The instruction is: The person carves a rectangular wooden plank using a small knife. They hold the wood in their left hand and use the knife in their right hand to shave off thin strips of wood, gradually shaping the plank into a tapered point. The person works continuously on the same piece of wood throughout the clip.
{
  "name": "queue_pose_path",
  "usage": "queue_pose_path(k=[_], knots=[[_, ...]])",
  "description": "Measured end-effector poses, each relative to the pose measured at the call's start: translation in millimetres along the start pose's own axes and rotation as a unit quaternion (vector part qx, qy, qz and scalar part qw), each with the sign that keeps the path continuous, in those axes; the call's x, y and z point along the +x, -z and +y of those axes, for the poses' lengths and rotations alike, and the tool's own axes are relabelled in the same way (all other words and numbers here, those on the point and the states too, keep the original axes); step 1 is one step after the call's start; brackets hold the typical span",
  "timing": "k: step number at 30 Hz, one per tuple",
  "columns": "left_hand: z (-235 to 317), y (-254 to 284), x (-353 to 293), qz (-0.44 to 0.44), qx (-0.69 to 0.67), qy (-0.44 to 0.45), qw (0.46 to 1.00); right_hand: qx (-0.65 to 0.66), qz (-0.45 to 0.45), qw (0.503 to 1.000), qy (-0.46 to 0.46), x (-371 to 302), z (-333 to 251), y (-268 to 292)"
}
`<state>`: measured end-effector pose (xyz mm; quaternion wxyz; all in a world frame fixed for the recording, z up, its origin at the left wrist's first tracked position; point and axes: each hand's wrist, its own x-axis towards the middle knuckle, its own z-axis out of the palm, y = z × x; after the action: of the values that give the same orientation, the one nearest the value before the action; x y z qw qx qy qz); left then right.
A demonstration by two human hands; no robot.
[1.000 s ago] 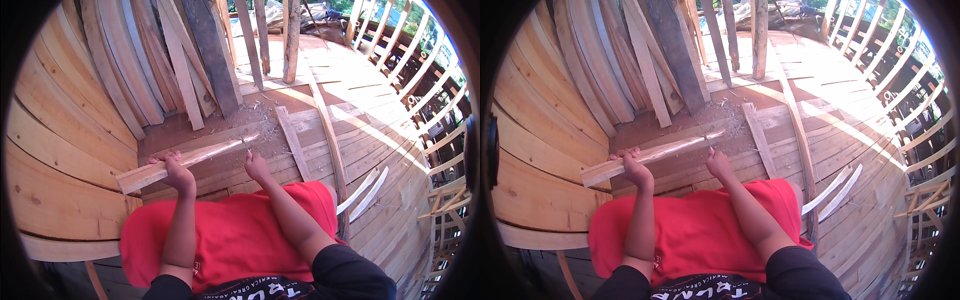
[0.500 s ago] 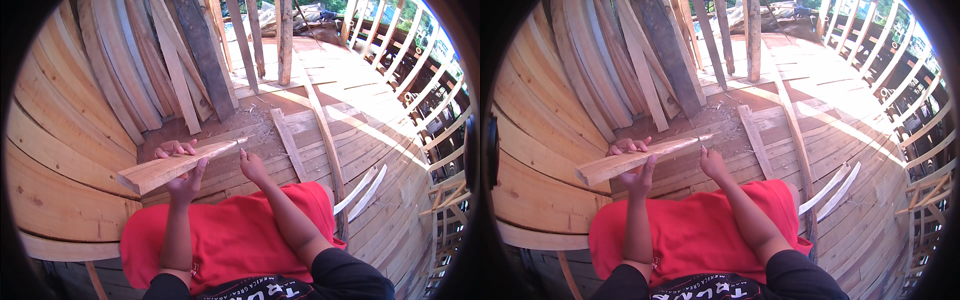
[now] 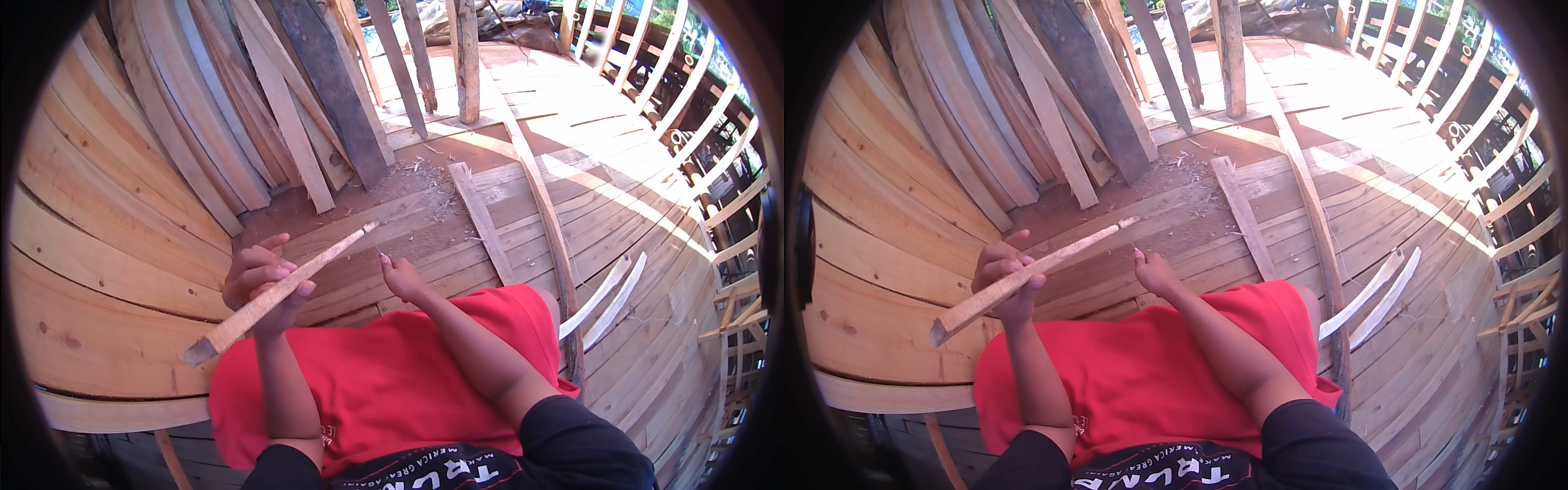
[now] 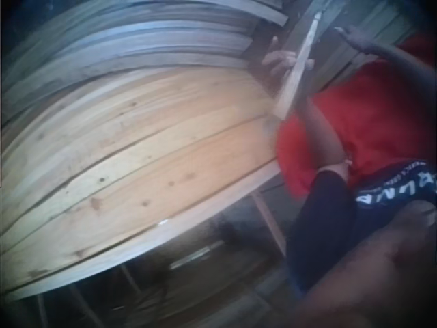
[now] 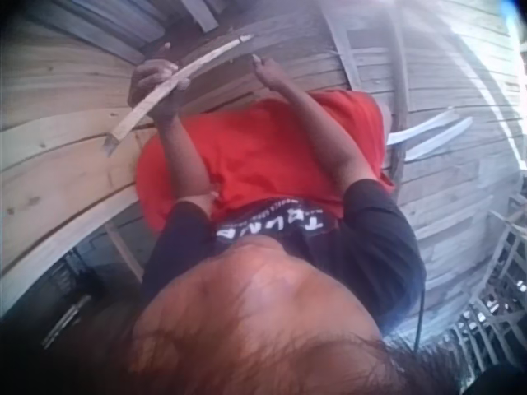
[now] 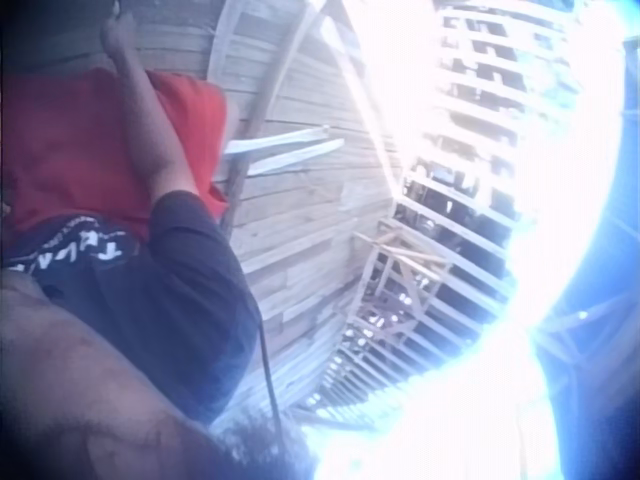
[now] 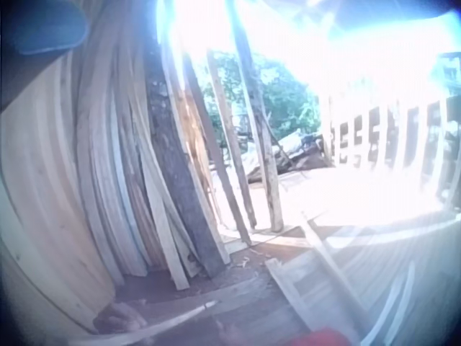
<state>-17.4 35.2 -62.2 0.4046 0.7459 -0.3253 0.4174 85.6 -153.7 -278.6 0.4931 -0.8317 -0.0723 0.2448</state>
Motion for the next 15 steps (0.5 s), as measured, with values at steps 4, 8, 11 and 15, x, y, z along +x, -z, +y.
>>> queue_pose_path(k=[4,8,11,15], knots=[[7,-10,-17,0.155,-0.199,0.135,0.958,0.010,-0.062,0.998,-0.019,-28,-54,15],[13,0,-17,0.137,-0.267,0.086,0.950,-0.016,-0.042,0.997,0.069,-37,-67,13],[12,0,-12,0.145,-0.316,0.070,0.935,0.010,-0.039,0.997,0.066,-41,-70,9],[8,-1,-13,0.180,-0.311,0.109,0.927,0.004,-0.012,0.995,0.098,-23,-37,6]])
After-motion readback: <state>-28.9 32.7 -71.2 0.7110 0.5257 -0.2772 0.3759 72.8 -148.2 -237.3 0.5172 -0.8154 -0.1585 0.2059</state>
